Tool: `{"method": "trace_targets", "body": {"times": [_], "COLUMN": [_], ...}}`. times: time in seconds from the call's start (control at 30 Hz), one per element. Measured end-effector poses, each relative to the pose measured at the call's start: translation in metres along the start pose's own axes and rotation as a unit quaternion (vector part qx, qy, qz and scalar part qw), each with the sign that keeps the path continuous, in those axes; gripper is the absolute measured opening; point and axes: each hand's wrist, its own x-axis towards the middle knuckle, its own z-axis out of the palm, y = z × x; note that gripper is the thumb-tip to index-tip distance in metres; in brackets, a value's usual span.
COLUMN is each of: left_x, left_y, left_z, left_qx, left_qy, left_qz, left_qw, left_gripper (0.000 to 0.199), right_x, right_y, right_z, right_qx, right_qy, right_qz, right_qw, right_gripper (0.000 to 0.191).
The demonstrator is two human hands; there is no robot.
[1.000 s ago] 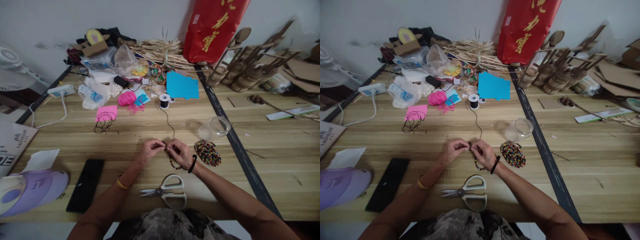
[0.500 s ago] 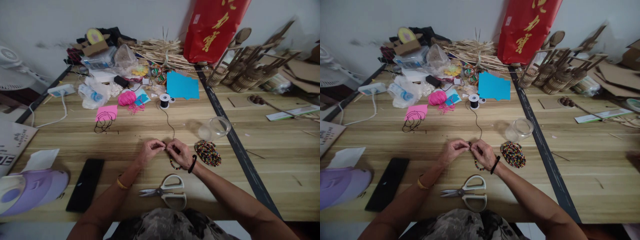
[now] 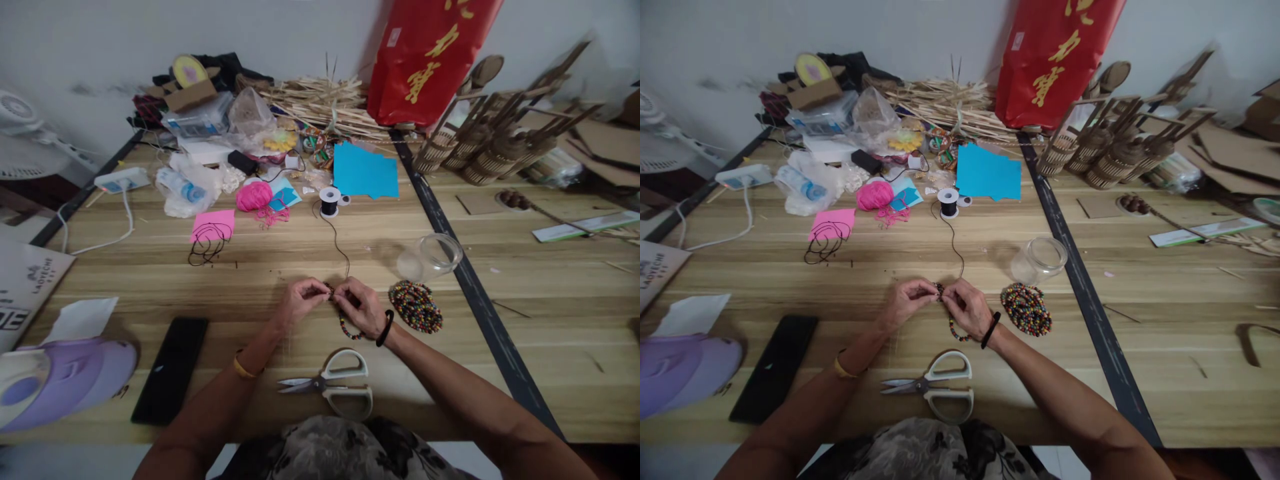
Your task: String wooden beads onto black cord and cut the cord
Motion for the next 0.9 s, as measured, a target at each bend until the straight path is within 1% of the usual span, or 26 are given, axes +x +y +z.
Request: {"method": "trace_targets", "body": {"times": [0.5, 0.7, 0.9], "left_x": [-0.0004, -0.0004, -0.0005], "left_y": [-0.0007, -0.0014, -0.0015], "left_z": [-0.0002, -0.0004, -0.0009], "left_qx": [0.009, 0.002, 0.004], "left_qy": [-0.004, -0.008, -0.013], "left_qz": [0.005, 0.005, 0.012], "left_qw": [1.0, 1.0, 1.0], "left_gripper": [0.013, 0.016, 0.013], "right_x": [-0.0004, -0.0006, -0.0003], "right_y": [0.0005, 0.0011, 0.0009], "right_z": [0.0004, 0.0003, 0.0009], "right_qx": [-0.001, -0.002, 0.005], "right_qy": [-0.002, -0.004, -0.002], "right_qz": [0.002, 0.003, 0.002], "right_qw": [1.0, 1.0, 1.0], "right_gripper": [0.011, 0.012, 0.011]}}
